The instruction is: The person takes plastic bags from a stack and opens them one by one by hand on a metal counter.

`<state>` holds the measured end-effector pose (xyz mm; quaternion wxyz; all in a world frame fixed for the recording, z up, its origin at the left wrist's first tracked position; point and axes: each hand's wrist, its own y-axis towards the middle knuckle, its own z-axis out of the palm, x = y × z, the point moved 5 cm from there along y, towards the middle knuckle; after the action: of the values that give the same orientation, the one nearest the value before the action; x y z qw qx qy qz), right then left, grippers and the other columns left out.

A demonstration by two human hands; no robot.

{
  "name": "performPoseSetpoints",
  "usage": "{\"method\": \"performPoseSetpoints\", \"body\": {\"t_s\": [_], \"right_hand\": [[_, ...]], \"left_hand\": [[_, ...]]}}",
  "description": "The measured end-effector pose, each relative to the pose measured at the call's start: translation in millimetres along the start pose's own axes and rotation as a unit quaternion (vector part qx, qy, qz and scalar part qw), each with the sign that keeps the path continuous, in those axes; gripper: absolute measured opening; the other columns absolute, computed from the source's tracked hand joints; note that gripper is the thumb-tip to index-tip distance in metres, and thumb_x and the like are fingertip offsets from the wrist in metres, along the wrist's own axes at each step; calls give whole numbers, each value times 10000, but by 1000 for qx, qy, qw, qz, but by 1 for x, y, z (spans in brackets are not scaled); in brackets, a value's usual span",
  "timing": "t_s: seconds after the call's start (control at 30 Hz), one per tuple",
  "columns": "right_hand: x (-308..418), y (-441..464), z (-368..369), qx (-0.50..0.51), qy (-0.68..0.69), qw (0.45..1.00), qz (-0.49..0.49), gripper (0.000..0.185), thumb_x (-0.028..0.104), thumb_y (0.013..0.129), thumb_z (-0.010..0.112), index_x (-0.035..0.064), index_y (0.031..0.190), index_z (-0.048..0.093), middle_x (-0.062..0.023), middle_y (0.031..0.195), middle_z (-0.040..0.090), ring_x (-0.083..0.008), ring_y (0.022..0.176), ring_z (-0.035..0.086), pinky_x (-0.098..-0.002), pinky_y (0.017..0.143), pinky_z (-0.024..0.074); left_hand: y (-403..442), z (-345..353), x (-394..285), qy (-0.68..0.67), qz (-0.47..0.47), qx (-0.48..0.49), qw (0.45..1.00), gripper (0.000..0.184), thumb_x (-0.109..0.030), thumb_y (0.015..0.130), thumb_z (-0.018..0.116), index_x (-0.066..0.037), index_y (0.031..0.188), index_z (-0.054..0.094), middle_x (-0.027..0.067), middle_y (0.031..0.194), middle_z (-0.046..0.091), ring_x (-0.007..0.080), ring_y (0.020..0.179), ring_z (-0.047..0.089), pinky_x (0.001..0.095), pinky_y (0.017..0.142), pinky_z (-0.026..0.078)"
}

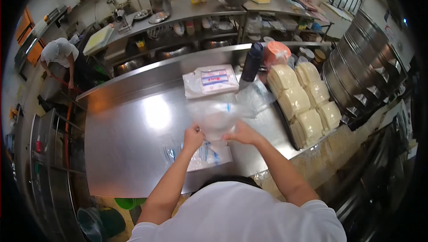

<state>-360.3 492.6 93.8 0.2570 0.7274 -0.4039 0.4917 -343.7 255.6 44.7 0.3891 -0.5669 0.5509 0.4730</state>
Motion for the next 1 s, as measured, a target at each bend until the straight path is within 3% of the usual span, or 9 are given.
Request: {"method": "performPoseSetpoints", "body": {"t_s": [0.13,0.27,0.37,0.43,0.53,0.57,0.77,0.87,1.0], "right_hand": [[-60,-50,-47,-51,-235,959,146,905,514,885,687,-61,1494,343,-281,1575,310,-376,1470,311,-432,1196,274],[-125,-148,-33,-52,-398,857,323,875,541,978,512,-79,1533,245,-286,1622,188,-438,1496,213,-529,1207,222],[-100,-215,55,52,-444,871,202,887,526,972,537,-119,1513,257,-300,1623,160,-449,1510,156,-526,1213,211],[-78,-236,85,38,-480,876,31,670,402,953,610,-37,1433,453,-282,1518,393,-433,1388,418,-483,1123,385],[-75,-219,72,29,-226,960,163,373,267,915,648,46,1215,640,-228,1263,612,-402,1110,627,-448,923,525],[-60,-207,62,-76,-272,947,155,183,187,875,660,65,1006,697,-189,996,678,-399,903,659,-470,771,539],[-69,-85,62,-163,-253,934,191,340,325,844,762,-9,803,719,-236,794,693,-418,755,673,-472,702,534],[-92,-53,95,-12,-251,932,260,340,331,813,786,-1,802,713,-206,728,682,-357,691,676,-437,676,532],[-99,-71,104,-29,19,947,320,273,250,799,799,14,898,704,-89,737,678,-216,685,654,-363,637,523]], "left_hand": [[-6,-1,-18,-7,-10,-43,999,285,-9,915,571,-47,1164,703,81,963,756,125,874,669,319,716,531],[-21,-7,-31,-54,-13,-94,994,313,-132,1004,599,0,1283,654,135,1131,737,140,1007,665,286,873,512],[-34,-14,-20,-73,-19,-85,994,371,-196,1021,609,26,1317,624,142,1174,721,148,1056,658,277,922,496],[-46,-20,-12,-44,-41,-78,995,358,-190,1014,615,9,1311,636,142,1162,725,155,1030,669,285,906,503],[-65,-29,5,-1,-66,-66,996,346,-193,1005,625,-11,1298,651,141,1144,730,159,989,679,286,880,510],[-70,-31,10,13,-71,-62,995,344,-196,1002,629,-17,1294,655,141,1137,731,158,974,681,285,871,511],[-101,-32,25,106,-22,-27,994,310,-181,952,662,-15,1214,683,160,1152,712,289,1066,672,382,925,516],[-108,-27,25,210,76,-11,975,333,-158,923,669,-10,1220,662,176,1237,669,356,1170,611,443,1002,480],[-115,-13,60,280,96,50,954,531,-223,974,576,42,1422,473,241,1510,437,406,1421,382,496,1192,262]]}}
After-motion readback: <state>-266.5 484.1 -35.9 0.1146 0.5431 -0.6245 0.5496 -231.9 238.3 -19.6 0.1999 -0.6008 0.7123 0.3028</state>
